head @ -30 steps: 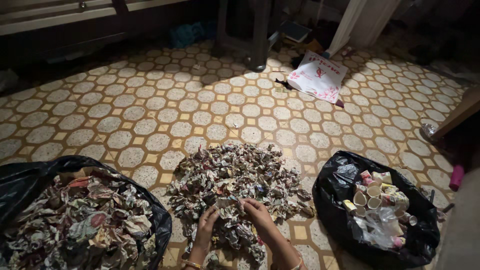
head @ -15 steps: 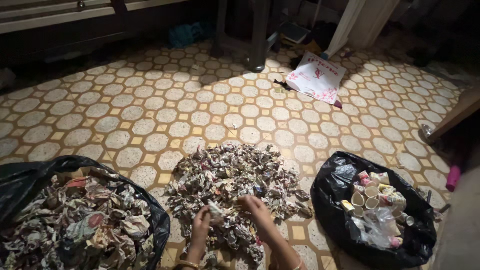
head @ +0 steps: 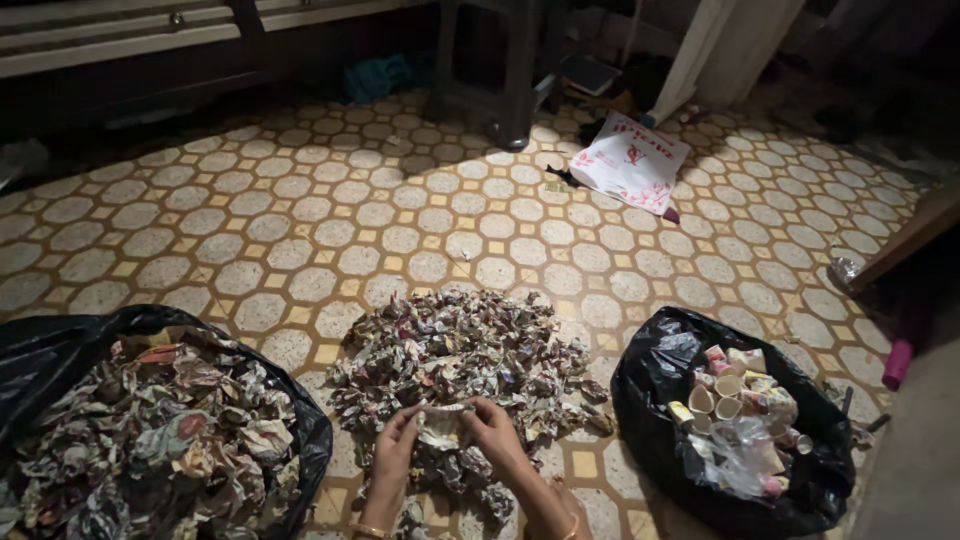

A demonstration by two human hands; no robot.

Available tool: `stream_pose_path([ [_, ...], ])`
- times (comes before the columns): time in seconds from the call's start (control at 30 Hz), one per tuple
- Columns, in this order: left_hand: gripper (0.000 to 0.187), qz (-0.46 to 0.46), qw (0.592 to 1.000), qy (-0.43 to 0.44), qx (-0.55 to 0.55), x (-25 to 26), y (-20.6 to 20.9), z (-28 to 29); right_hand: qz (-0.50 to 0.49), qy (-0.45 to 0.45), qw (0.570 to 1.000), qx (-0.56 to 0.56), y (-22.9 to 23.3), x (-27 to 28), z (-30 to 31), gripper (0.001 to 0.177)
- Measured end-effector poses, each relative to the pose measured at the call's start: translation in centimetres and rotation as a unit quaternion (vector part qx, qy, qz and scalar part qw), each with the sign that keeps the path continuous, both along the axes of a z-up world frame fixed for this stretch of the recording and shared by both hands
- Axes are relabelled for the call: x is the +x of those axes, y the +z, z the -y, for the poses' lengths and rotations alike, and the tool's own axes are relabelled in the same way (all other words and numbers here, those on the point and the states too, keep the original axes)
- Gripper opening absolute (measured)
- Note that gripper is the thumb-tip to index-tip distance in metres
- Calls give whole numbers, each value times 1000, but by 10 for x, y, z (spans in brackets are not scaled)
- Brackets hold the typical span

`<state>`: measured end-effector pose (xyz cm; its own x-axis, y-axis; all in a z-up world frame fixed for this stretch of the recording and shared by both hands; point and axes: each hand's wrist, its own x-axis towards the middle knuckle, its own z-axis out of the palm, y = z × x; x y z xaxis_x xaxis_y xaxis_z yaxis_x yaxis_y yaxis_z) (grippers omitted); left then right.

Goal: The person sits on the floor and sorts a pile of shredded paper and cardboard by hand, placing selected pieces into a black bag on the left. The person repeatedly picks up handfuls, separates items, and transfers them to the bag.

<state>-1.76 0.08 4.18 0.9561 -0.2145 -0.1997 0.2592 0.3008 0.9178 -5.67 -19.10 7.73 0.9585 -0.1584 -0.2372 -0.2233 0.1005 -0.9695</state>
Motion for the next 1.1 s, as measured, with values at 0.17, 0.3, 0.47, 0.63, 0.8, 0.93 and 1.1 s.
stream_pose_path([
  [0.17, 39, -93, 978, 133, -129, -23, 14, 22, 46, -21, 999, 4, 19, -4, 2, 17],
  [0.3, 50, -160, 970, 173, -60, -59, 24, 55, 84, -69, 994, -19, 33, -10, 5, 16],
  [0.47, 47, -141, 972, 179, 53, -59, 55, 81, 113, -45, 982, -142, 57, -22, 7, 8],
  [0.63, 36, -131, 952, 264, -85, -39, 90, 68, 79, 33, 985, -152, 104, -29, 10, 14],
  [0.8, 34, -77, 953, 286, -71, -41, 115, 73, -19, 196, 944, -264, 140, -42, 36, 24],
  [0.93, 36, -107, 959, 226, 131, -49, 133, 78, 78, 39, 971, -224, 150, -38, 43, 31],
  [1.1, 31, 95, 920, 192, 329, -57, 127, 93, 224, -33, 946, -230, 133, -34, 17, 34],
])
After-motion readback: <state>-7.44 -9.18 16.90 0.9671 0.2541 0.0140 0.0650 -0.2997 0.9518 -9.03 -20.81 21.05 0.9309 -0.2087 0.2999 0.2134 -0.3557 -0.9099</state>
